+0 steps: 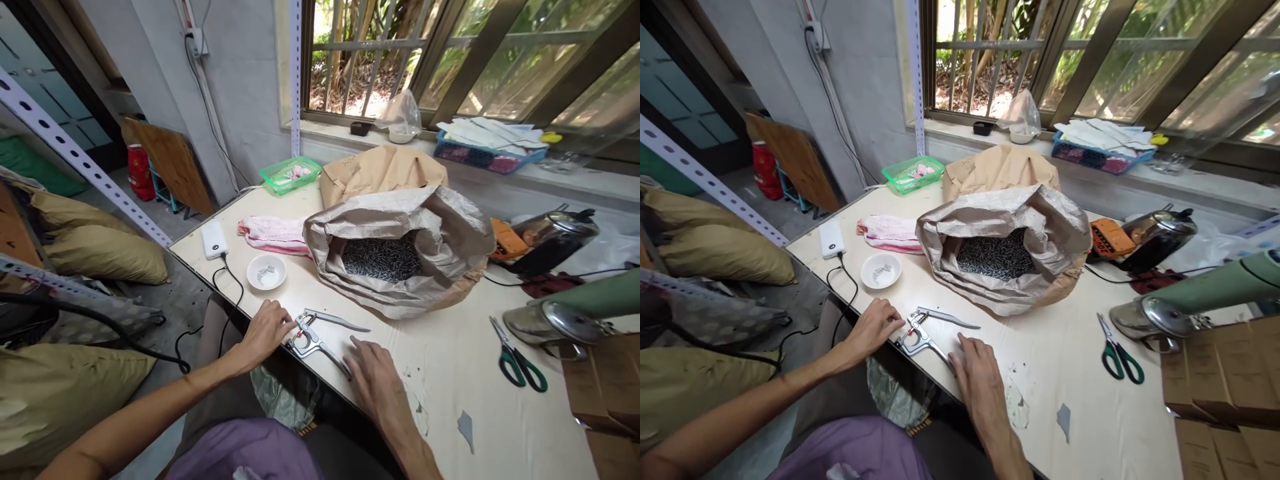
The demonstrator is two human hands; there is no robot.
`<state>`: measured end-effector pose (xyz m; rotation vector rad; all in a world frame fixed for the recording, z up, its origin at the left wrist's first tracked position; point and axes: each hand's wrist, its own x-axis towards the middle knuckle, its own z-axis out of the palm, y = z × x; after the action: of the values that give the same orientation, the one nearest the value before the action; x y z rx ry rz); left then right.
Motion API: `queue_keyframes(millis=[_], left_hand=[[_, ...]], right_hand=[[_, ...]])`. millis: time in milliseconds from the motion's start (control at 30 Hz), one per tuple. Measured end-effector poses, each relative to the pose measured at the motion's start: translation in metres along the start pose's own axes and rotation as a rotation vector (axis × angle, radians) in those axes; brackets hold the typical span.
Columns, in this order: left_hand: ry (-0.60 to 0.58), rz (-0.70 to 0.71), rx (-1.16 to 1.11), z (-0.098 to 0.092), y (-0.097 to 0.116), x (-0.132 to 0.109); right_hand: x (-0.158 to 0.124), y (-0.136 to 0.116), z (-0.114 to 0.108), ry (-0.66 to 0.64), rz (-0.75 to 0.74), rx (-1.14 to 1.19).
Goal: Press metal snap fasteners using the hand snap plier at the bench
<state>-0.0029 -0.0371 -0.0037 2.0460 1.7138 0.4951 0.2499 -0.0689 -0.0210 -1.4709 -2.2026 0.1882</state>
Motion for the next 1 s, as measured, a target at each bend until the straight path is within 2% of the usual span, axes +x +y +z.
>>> queue_keyframes(millis=[167,300,367,533,600,667,767,900,1000], left_hand=[[-0.223,-0.167,0.043,0.009,0.005,0.009],[-0.444,-0.257,-0.014,0.009,0.011,0.023],[-0.491,-0.276,-0.01,0.007,0.015,0.029],[-0.523,-0.288,0.049,-0.003,0.021,0.041],[-0.493,-0.246,-0.031,-0.009,0.015,0.039],[-0.377,-0.177,-0.089,-0.014,0.005,0.027],[-0.212,-0.016,-0.095,-0.012,-0.011,-0.007],[-0.141,0.164,-0.004,0.002,-0.022,-0.049],[-0.058,0.204,0.043,0.004,-0.025,-0.043]], right_hand=[[-0.004,-0.019,0.018,-0.017,-0.025,-0.033],[0.0,-0.021,0.028,0.005,-0.038,-0.104],[0.002,-0.02,0.03,0.021,-0.053,-0.128],[0.004,-0.011,0.034,0.076,-0.064,-0.113],[0.004,-0.008,0.036,0.09,-0.049,-0.085],[0.004,-0.007,0.038,0.1,-0.036,-0.065],[0.002,-0.007,0.04,0.11,-0.019,-0.076],[0.001,-0.007,0.042,0.153,-0.032,-0.117],[0.002,-0.003,0.045,0.197,-0.07,-0.131]])
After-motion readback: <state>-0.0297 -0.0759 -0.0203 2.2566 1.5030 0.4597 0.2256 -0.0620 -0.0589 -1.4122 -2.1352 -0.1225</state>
